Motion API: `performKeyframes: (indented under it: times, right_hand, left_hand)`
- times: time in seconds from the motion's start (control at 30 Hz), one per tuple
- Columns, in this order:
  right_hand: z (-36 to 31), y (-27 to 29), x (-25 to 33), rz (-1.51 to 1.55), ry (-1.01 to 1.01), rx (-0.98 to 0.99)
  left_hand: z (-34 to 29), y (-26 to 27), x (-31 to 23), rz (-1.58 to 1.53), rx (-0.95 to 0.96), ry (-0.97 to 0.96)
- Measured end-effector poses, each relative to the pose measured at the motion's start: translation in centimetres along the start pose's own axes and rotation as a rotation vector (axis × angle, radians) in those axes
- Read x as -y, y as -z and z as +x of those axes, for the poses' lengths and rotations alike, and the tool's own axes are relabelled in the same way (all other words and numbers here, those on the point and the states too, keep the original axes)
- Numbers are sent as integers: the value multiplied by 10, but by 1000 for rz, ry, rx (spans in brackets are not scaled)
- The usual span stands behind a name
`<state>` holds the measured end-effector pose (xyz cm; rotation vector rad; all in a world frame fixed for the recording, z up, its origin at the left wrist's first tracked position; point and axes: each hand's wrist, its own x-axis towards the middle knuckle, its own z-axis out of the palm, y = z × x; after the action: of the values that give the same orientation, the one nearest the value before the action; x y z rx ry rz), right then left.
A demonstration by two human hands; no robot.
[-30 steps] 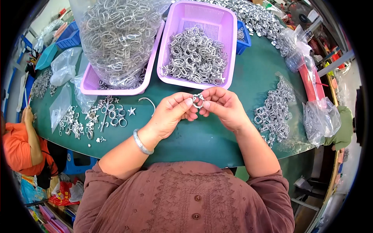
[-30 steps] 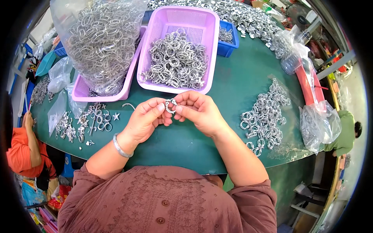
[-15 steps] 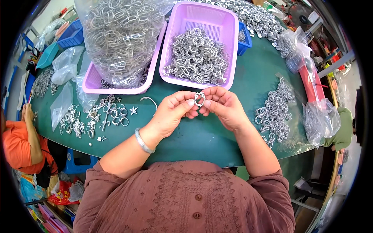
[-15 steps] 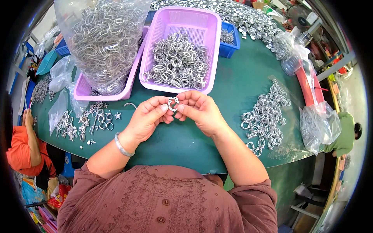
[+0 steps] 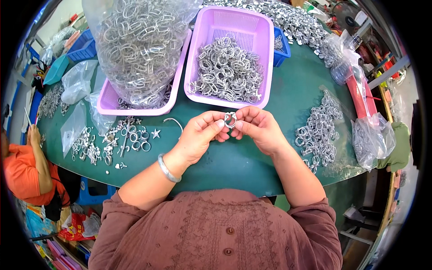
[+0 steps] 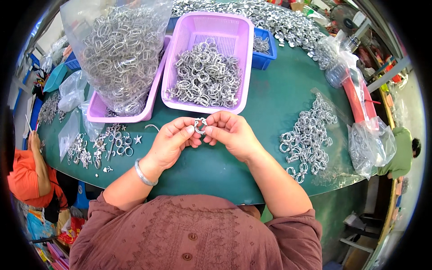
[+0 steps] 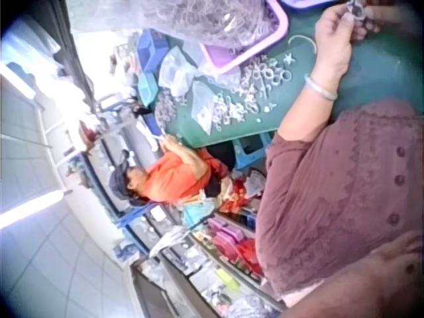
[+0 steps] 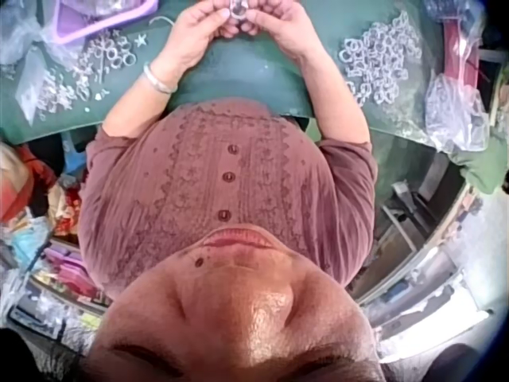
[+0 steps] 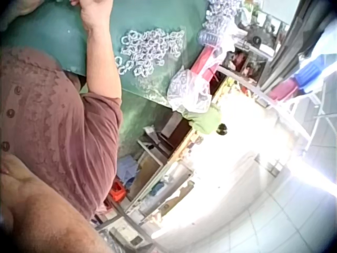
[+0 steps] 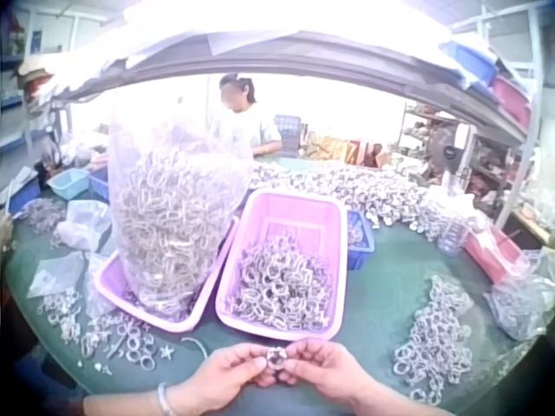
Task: The person takes metal components from a basket, fits the pieces together by hand, and places the assembled metal items into a pile on the table.
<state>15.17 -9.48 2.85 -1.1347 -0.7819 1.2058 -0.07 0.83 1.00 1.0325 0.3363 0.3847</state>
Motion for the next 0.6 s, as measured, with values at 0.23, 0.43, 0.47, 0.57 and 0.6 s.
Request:
performKeyframes:
  times: [0.23,0.43,0.47,0.57,0.6]
  right_hand:
    - [0,-3,2,-31,-14,18]
    - [-2,-5,-3,-58,128,54]
    - [-2,-7,-4,-53,190,52]
    - [-1,-7,-10,-195,312,13]
    - [0,-5,-13,-195,312,9]
  left_hand:
    - [1,1,1,2,-17,-38]
    - [2,0,0,-33,8,-45]
    - [1,-1,-1,-43,-7,-64]
    - [0,-2,0,-49,-18,-92]
    - [0,-4,0,-52,-21,-106]
